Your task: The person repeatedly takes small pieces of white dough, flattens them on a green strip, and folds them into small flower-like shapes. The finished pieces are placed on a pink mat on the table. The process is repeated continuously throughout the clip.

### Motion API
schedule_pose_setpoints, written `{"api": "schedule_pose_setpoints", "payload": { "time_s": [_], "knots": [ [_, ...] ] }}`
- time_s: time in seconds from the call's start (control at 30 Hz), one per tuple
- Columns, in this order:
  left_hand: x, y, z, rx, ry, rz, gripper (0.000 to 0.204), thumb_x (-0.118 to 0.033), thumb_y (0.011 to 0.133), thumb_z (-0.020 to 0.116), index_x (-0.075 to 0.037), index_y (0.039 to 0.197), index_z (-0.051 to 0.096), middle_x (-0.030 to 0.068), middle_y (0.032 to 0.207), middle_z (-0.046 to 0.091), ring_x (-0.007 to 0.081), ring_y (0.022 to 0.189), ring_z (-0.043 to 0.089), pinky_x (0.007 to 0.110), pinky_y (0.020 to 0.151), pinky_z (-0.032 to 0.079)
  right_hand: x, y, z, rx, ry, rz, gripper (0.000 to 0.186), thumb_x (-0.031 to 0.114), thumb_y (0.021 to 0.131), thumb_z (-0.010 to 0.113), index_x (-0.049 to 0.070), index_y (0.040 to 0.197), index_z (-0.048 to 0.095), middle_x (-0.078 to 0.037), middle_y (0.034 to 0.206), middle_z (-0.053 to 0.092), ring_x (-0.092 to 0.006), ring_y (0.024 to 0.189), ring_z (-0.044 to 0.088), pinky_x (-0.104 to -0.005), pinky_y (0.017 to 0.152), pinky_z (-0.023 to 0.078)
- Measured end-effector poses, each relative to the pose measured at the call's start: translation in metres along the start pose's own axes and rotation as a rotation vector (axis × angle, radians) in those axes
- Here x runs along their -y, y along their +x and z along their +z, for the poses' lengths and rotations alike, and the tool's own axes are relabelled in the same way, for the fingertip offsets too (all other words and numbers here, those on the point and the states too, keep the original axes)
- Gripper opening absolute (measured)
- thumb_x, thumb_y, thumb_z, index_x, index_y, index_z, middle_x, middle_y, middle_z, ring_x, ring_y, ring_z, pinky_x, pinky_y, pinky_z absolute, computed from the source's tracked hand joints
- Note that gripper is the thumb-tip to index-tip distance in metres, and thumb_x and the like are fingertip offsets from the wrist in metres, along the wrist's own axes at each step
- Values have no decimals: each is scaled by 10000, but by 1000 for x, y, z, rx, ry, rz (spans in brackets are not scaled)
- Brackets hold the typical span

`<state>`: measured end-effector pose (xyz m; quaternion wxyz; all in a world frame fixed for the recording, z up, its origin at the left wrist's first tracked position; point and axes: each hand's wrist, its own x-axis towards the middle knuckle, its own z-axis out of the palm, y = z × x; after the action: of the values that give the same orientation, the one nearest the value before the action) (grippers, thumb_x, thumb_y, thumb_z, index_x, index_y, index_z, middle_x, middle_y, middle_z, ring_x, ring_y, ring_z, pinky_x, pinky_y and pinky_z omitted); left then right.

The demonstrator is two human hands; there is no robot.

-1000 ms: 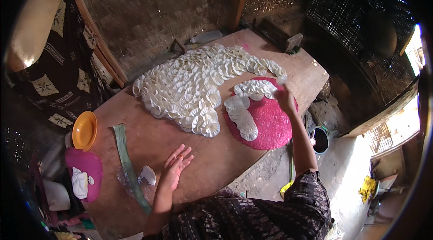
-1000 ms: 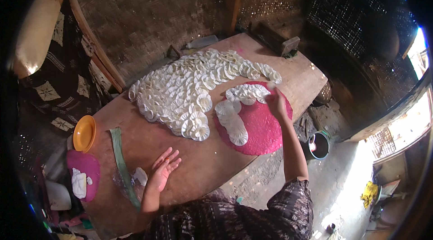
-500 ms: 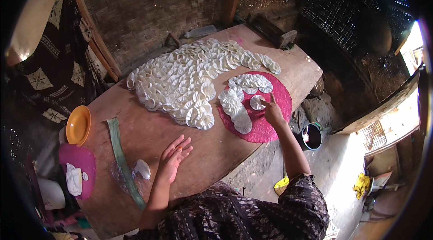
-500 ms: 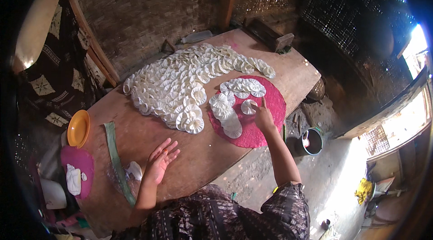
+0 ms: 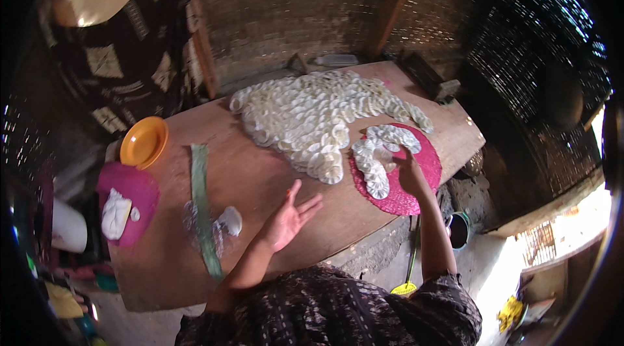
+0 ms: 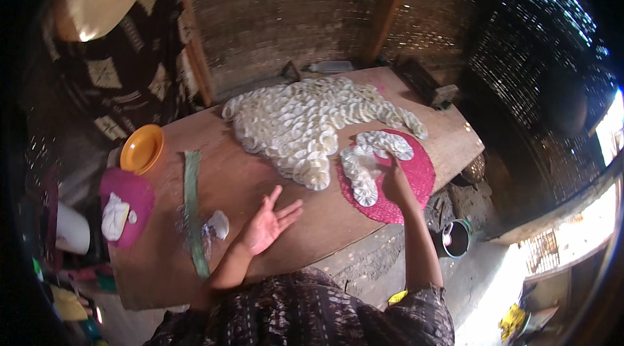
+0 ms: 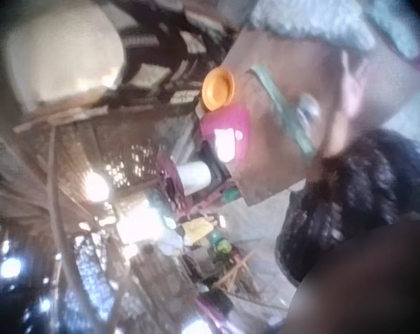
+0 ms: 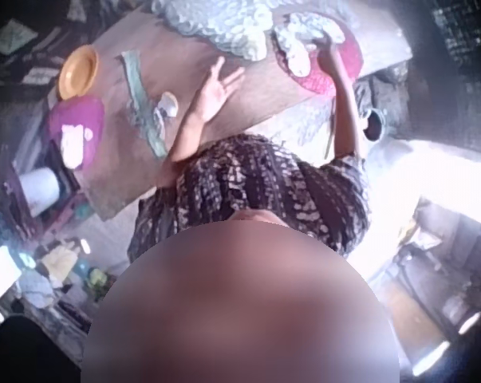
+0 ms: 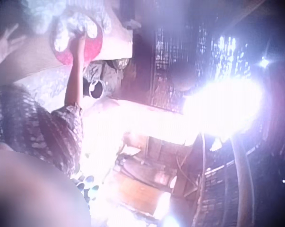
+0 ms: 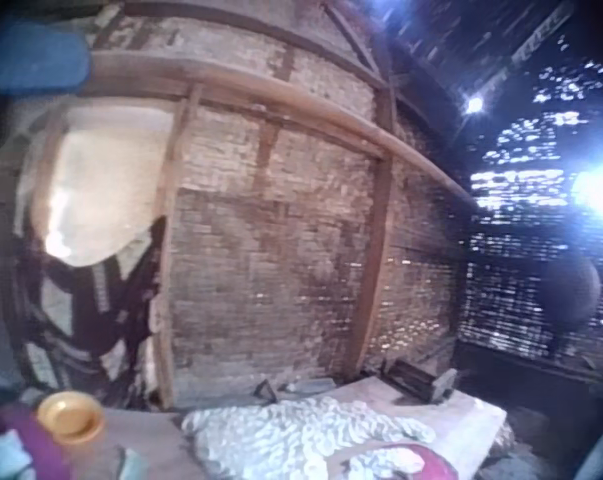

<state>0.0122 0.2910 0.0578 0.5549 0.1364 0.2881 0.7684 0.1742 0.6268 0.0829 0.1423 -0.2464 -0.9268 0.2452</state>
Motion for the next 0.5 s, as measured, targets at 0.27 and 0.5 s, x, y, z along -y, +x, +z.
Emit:
{"api": "schedule_pose_setpoints", "payload": {
  "time_s": [0.27, 0.5],
  "knots": [
    [9, -17, -29, -197, -205, -69, 520, -604, 921, 532, -196, 1208, 384, 232, 1247, 574, 289, 1112, 594, 378, 1011, 432, 168, -88, 89, 182, -509, -509, 659, -4, 752, 547, 173, 1387, 528, -137, 1584, 197, -397, 1255, 406, -475, 1017, 382],
    [-6, -70, -55, -272, -565, -16, 511, -578, 956, 472, -154, 1238, 508, 273, 1230, 579, 333, 1171, 563, 441, 1059, 409, 182, -89, 131, 410, 410, -182, 506, -33, 817, 513, 93, 1297, 611, -122, 1558, 279, -339, 1260, 433, -400, 1011, 397]
  ]
}}
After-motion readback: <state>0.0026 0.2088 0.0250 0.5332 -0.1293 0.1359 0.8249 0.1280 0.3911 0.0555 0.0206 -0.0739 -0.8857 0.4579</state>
